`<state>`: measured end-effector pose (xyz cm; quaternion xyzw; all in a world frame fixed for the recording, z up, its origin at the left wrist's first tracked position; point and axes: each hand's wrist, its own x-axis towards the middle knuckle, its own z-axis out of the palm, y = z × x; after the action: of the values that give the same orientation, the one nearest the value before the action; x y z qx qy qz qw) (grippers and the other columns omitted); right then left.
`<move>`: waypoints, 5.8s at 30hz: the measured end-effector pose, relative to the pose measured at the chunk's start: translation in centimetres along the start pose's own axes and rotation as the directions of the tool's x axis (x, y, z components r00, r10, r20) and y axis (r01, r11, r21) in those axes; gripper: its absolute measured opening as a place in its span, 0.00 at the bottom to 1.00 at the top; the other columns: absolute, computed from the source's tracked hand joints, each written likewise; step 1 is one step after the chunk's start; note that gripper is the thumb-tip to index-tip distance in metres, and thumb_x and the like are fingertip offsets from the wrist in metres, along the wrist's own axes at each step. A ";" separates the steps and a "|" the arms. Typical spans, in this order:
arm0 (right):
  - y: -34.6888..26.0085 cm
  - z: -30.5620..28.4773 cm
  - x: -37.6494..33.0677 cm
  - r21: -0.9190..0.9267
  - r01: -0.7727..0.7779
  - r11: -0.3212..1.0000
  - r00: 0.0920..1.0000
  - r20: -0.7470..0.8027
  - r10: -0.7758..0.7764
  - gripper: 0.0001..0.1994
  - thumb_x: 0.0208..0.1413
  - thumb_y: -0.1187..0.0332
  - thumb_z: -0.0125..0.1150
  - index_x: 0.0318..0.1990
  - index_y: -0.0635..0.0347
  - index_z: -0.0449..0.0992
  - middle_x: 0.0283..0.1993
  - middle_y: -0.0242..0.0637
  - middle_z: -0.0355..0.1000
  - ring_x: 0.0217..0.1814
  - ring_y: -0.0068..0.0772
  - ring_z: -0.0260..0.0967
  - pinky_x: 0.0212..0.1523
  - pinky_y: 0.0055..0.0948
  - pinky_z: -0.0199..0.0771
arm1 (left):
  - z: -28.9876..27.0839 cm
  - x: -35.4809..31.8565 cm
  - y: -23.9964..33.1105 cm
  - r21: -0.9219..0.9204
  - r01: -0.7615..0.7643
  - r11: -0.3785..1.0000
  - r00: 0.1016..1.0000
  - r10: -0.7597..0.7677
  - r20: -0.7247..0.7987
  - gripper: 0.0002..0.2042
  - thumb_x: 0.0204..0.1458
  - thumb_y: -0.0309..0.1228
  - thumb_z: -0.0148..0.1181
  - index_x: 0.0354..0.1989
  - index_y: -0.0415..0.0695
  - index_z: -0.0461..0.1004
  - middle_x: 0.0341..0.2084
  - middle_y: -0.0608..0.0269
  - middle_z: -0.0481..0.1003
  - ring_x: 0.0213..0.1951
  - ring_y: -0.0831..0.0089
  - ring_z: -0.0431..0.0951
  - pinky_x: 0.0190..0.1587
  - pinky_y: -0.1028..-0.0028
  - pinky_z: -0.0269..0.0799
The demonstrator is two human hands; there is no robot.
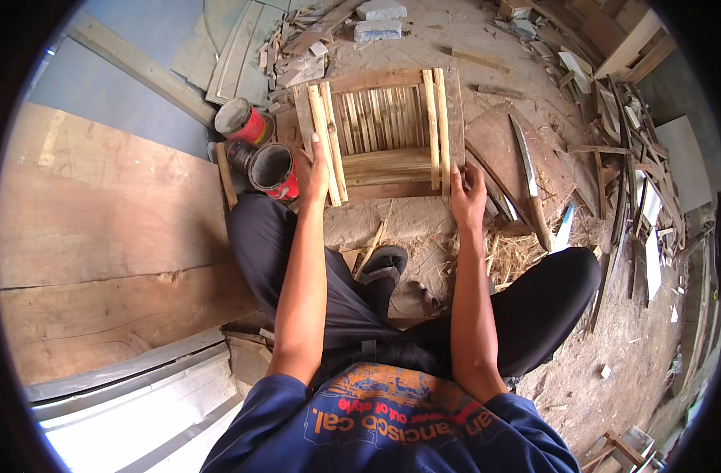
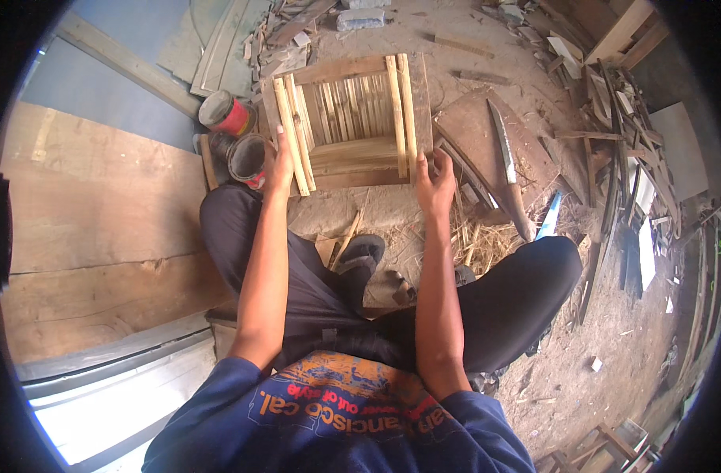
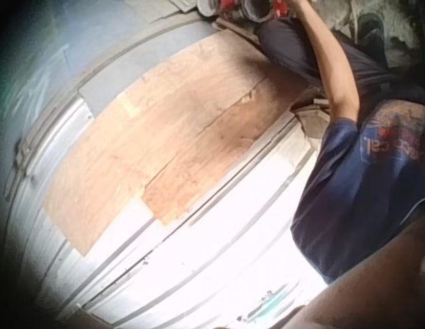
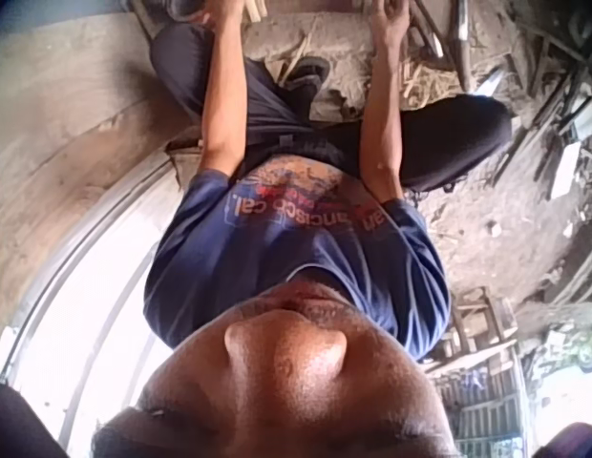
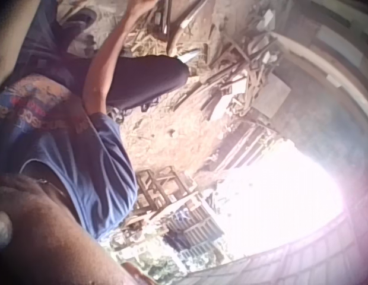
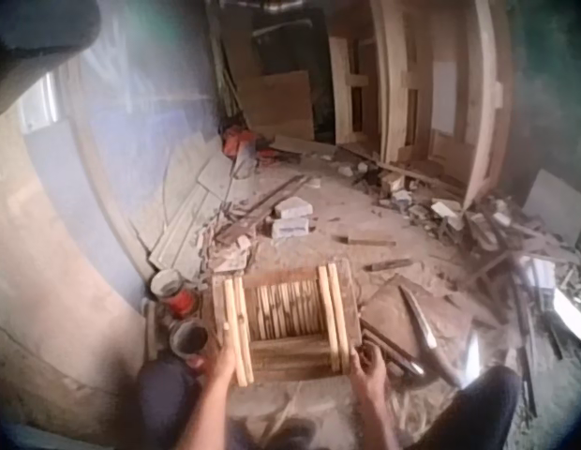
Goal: The person assembles a small wooden crate by hammering nails into slats and frame pieces. They use a hammer and hand saw to cut and fit wood, then secure the structure with nails.
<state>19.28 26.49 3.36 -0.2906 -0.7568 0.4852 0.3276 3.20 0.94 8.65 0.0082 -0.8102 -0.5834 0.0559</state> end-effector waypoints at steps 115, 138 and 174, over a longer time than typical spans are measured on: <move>-2.0 4.9 -7.3 0.350 -0.320 0.880 0.882 0.450 0.142 0.24 0.63 0.60 0.63 0.60 0.65 0.68 0.30 0.33 0.75 0.29 0.18 0.70 0.29 0.24 0.71 | 6.7 -3.9 1.1 0.160 -0.449 0.879 0.711 0.243 0.660 0.30 0.57 0.52 0.61 0.47 0.30 0.75 0.43 0.35 0.78 0.50 0.46 0.79 0.51 0.59 0.73; -1.5 3.3 -6.2 0.482 -0.452 0.750 0.853 0.481 0.205 0.25 0.59 0.62 0.68 0.56 0.72 0.69 0.42 0.43 0.77 0.44 0.28 0.75 0.45 0.27 0.76 | 6.8 -3.4 1.7 0.186 -0.525 0.831 0.697 0.294 0.654 0.29 0.58 0.53 0.58 0.46 0.33 0.75 0.39 0.38 0.78 0.44 0.44 0.79 0.46 0.55 0.74; -3.1 4.8 -6.3 0.489 -0.346 0.801 0.918 0.351 0.182 0.19 0.65 0.65 0.60 0.55 0.70 0.70 0.42 0.43 0.78 0.42 0.26 0.75 0.41 0.25 0.75 | 6.8 -3.2 2.7 0.190 -0.481 0.856 0.703 0.247 0.667 0.27 0.58 0.49 0.60 0.41 0.28 0.77 0.36 0.37 0.79 0.42 0.50 0.82 0.44 0.61 0.74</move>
<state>19.01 18.00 3.41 -0.2164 -0.5794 0.7569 0.2113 5.79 8.44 8.79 -0.3374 -0.8576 -0.3752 -0.0998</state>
